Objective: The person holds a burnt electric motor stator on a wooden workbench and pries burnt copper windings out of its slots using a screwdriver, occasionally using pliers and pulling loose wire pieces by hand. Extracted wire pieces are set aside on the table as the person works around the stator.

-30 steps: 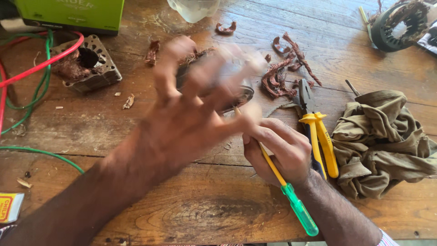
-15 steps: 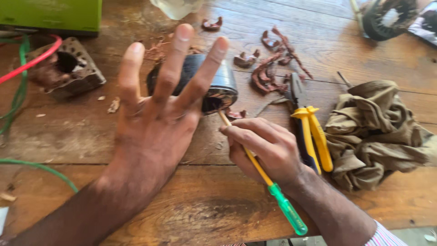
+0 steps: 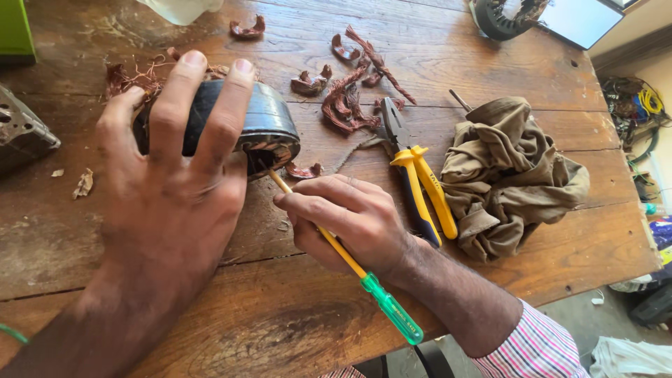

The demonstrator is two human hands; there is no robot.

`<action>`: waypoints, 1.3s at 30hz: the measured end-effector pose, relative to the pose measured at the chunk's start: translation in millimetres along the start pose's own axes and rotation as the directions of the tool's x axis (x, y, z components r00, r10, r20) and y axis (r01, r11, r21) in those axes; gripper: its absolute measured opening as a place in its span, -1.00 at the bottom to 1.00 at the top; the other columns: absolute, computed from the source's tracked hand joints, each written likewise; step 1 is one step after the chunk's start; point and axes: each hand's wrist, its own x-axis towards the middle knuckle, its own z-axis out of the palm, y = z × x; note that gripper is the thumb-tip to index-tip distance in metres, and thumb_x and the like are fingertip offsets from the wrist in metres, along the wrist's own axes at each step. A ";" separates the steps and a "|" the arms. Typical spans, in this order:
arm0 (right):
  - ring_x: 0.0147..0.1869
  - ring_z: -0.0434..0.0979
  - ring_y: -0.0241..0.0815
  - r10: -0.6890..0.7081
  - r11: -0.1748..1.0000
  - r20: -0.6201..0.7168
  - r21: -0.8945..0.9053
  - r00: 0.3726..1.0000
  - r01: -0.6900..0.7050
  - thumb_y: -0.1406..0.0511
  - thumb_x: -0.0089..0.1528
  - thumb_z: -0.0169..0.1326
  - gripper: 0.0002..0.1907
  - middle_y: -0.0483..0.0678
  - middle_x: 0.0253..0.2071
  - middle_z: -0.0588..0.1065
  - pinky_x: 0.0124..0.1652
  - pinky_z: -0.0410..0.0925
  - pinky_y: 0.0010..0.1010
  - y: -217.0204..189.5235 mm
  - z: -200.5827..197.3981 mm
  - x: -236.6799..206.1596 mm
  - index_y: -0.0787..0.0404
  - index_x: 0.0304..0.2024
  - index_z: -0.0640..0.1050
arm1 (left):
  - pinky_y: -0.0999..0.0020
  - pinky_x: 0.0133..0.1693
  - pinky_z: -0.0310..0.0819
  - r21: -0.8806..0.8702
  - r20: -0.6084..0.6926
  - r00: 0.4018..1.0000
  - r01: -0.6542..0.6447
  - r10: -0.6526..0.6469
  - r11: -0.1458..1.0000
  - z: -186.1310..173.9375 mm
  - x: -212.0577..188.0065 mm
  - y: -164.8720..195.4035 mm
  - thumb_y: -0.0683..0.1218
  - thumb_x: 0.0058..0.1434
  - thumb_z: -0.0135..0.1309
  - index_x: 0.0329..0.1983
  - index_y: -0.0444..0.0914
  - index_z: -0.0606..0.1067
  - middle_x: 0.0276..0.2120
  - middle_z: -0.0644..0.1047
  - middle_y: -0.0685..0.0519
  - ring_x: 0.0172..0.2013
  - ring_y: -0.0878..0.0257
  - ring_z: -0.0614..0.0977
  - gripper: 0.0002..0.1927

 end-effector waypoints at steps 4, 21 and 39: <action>-0.07 0.67 -0.10 -0.011 1.000 -0.009 -0.012 1.000 0.011 0.53 0.19 0.23 -0.64 -0.02 -0.09 0.56 -0.04 0.55 -0.31 0.0 1.7 -0.3 0.22 0.03 0.57 | -0.15 0.24 0.33 0.025 -0.041 0.999 -0.011 0.012 1.000 5.1 0.8 -1.1 -0.04 0.14 0.33 -0.36 -0.23 0.69 0.37 0.24 0.00 0.36 0.01 0.23 -0.84; -0.09 0.67 -0.10 -0.024 1.000 -0.003 -0.003 1.000 0.024 0.52 0.16 0.23 -0.63 -0.02 -0.10 0.56 -0.07 0.55 -0.31 1.1 1.1 0.1 0.23 0.03 0.57 | -0.04 0.26 0.35 0.122 0.063 0.998 -0.038 0.031 0.992 5.3 -1.7 -4.1 -0.02 0.09 0.36 -0.42 -0.16 0.69 0.44 0.13 0.01 0.38 -0.06 0.15 -0.87; -0.17 0.69 -0.12 0.028 0.999 -0.052 0.021 0.998 -0.027 0.48 0.21 0.25 -0.76 0.01 -0.23 0.60 -0.14 0.54 -0.36 -6.0 2.7 3.6 0.29 -0.07 0.57 | -0.06 0.35 0.23 0.040 0.224 0.971 -0.100 0.089 0.994 7.8 5.6 -21.3 -0.05 0.12 0.31 -0.24 -0.17 0.67 0.39 0.12 -0.09 0.36 -0.09 0.17 -0.83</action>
